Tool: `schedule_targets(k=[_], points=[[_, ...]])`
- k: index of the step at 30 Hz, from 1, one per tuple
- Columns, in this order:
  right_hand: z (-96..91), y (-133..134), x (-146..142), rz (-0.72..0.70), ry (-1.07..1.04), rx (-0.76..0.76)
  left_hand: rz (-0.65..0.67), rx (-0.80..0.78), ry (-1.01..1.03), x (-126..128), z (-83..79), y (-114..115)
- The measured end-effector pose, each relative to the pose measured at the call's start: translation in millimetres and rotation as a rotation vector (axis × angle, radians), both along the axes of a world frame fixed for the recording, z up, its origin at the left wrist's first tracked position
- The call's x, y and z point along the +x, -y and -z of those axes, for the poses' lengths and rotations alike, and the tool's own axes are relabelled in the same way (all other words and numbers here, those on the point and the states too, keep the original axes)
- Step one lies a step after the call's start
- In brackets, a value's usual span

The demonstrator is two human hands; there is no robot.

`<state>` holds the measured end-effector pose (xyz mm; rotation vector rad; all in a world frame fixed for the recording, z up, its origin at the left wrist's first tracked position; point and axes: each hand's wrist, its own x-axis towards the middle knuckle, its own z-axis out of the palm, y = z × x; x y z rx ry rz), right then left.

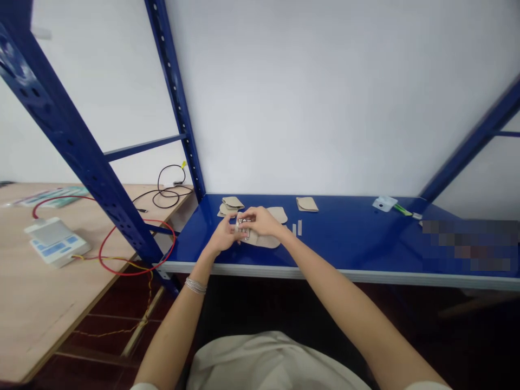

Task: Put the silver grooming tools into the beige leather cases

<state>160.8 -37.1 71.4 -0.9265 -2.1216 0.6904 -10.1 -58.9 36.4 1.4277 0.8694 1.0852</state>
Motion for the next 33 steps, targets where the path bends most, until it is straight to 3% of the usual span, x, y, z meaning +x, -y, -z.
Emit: schedule_targets(k=[8,12,17,25,29,33], points=[[-5.7,-6,3,0.014,-0.192,-0.306,0.105,0.006,-0.059,-6,-6.0,6],[-5.5,-7,10,0.072,-0.196,-0.354,0.064,-0.009,-0.02,-1,-1.7,3],[3.4,-7,19,0.023,-0.248,-0.408,0.007,-0.031,-0.032,5,1.2,2],[9.2,-16,16,0.159,-0.474,-0.466,0.005,-0.051,-0.069,5,-2.6,4],[5.5,-30,47,0.346,-0.684,-0.422,-0.009,-0.066,-0.094,-2,-11.3,7],[7.9,-25,110,0.463,-0.428,-0.384,-0.147,-0.041,-0.073,-11,-20.8,6]])
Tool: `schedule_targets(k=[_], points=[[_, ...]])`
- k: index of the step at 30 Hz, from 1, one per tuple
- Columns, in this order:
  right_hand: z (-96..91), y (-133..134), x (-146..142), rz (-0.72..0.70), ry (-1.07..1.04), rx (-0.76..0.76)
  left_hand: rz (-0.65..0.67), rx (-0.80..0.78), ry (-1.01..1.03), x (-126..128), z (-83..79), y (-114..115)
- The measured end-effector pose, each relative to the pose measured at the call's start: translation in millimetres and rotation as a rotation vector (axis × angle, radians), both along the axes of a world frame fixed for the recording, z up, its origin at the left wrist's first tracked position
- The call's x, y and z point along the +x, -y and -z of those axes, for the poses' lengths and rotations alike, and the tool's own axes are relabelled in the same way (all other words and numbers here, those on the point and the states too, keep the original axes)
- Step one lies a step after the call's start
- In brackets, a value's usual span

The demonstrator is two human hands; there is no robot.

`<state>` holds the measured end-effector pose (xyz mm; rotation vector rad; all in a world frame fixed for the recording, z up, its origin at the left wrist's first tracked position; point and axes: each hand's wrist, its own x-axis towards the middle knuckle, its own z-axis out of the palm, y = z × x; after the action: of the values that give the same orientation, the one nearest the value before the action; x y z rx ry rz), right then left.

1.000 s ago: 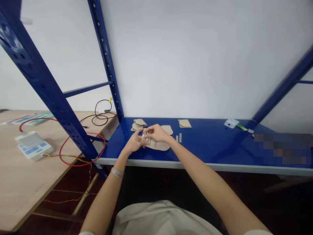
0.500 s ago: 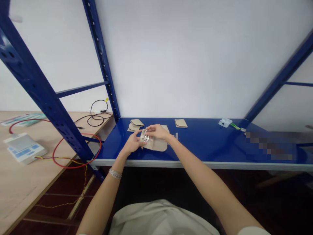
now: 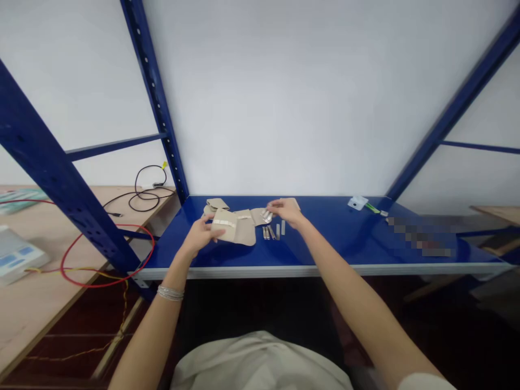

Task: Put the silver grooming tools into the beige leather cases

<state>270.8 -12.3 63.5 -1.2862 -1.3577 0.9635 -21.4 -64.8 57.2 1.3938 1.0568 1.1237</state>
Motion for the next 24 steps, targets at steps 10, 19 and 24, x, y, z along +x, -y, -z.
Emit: schedule_targets(k=[10,19,24], points=[[17.9,24,38,0.062,0.528,-0.214,-0.11,0.009,0.025,-6,-3.5,-3],[21.2,33,15,0.15,0.912,0.013,-0.157,0.033,0.044,-10,-13.7,3],[12.4,29,-5,0.101,0.852,0.153,-0.165,-0.018,-0.137,-17,-12.2,3]])
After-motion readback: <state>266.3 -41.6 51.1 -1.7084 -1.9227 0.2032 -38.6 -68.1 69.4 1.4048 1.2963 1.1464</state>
